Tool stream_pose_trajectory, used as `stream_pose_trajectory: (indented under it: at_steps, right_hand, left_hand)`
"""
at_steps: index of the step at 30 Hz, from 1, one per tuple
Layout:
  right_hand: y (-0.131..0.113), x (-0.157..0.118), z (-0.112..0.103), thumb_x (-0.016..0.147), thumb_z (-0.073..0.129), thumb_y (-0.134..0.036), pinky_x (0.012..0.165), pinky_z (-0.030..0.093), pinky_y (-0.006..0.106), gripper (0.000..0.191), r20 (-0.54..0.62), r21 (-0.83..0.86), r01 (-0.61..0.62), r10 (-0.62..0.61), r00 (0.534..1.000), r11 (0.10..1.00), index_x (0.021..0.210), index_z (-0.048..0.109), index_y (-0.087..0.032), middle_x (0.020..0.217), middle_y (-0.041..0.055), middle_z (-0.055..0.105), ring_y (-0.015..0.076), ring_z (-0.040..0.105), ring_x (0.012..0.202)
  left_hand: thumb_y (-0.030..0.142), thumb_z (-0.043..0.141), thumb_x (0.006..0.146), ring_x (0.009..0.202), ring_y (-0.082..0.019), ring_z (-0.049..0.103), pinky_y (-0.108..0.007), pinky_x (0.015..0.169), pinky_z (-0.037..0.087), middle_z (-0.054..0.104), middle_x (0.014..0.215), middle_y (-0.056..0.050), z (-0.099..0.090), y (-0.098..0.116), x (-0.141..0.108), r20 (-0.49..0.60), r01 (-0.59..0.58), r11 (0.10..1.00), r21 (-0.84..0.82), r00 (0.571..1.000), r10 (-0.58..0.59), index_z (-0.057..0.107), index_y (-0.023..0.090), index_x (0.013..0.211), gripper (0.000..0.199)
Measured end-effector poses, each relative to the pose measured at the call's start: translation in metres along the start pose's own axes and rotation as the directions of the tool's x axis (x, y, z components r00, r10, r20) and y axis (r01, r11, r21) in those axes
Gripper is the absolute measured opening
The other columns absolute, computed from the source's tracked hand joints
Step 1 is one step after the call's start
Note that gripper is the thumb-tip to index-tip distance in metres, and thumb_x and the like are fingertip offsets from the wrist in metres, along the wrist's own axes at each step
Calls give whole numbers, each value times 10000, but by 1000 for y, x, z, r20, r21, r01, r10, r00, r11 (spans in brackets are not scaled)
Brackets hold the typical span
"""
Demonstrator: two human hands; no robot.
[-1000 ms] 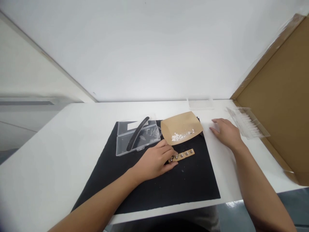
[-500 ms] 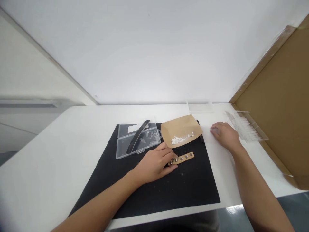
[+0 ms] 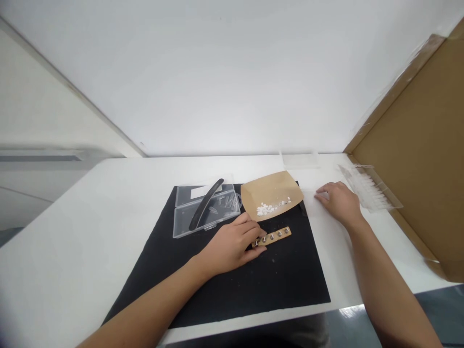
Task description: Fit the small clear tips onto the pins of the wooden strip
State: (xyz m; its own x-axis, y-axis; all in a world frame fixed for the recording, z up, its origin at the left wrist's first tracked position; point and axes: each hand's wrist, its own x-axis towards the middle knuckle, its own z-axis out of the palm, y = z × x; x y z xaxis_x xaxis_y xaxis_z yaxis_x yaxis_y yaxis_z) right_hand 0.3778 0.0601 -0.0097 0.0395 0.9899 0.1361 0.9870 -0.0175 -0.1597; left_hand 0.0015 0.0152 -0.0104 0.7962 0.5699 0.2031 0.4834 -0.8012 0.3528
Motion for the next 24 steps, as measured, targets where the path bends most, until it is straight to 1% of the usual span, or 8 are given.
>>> stream_pose_trajectory:
  at_steps: [5, 8, 11, 17, 21, 24]
  right_hand:
    - [-4, 0, 4, 1004, 602, -492, 780, 478, 380, 275, -28, -31, -12, 11, 1000, 999, 1089, 782, -303, 1234, 25, 765, 293, 624, 1203]
    - [-7, 0, 6, 1011, 595, -486, 790, 479, 378, 267, -32, -33, -20, 19, 999, 999, 1045, 791, -308, 1211, 25, 763, 288, 627, 1182]
    - [-10, 1, 6, 1000, 614, -501, 792, 474, 381, 271, -29, -33, -67, 66, 997, 997, 974, 798, -303, 1182, 28, 767, 294, 631, 1152]
    - [-19, 3, 8, 993, 624, -519, 713, 433, 360, 290, -39, -61, -134, 132, 990, 989, 937, 797, -293, 1157, 41, 756, 299, 627, 1134]
    - [-21, 6, 9, 995, 611, -484, 672, 405, 342, 290, -45, -79, -153, 150, 988, 985, 895, 782, -271, 1130, 59, 745, 285, 627, 1090]
    - [-22, 6, 9, 1007, 581, -456, 670, 405, 340, 295, -42, -107, -155, 152, 988, 982, 894, 768, -258, 1141, 67, 742, 280, 629, 1076]
  left_hand:
    - [358, 671, 1013, 1058, -272, 607, -368, 858, 548, 714, 1024, -72, 1, 0, 1, -7, -1, 1000, 5, 1000, 1, 674, 187, 1111, 197]
    - [351, 660, 1018, 1056, -268, 609, -370, 883, 549, 713, 1028, -74, 0, 0, 1, -7, -6, 1000, -3, 1000, 6, 677, 187, 1112, 189]
    - [341, 652, 1017, 1062, -271, 609, -369, 890, 551, 713, 1031, -78, 0, 1, 1, -4, -3, 1000, -9, 1000, 3, 681, 189, 1110, 180]
    - [334, 656, 1009, 1064, -272, 607, -372, 883, 557, 714, 1040, -78, 0, 1, 2, 0, 4, 1000, -26, 1000, -4, 692, 190, 1127, 190]
    - [335, 661, 1005, 1075, -269, 607, -367, 884, 557, 716, 1044, -73, 0, 1, 2, -8, 3, 1000, -30, 1000, -3, 695, 190, 1121, 188]
    - [335, 665, 1000, 1065, -265, 607, -364, 866, 553, 716, 1036, -72, 1, 0, 2, -18, -6, 1000, -15, 1000, 6, 692, 190, 1111, 184]
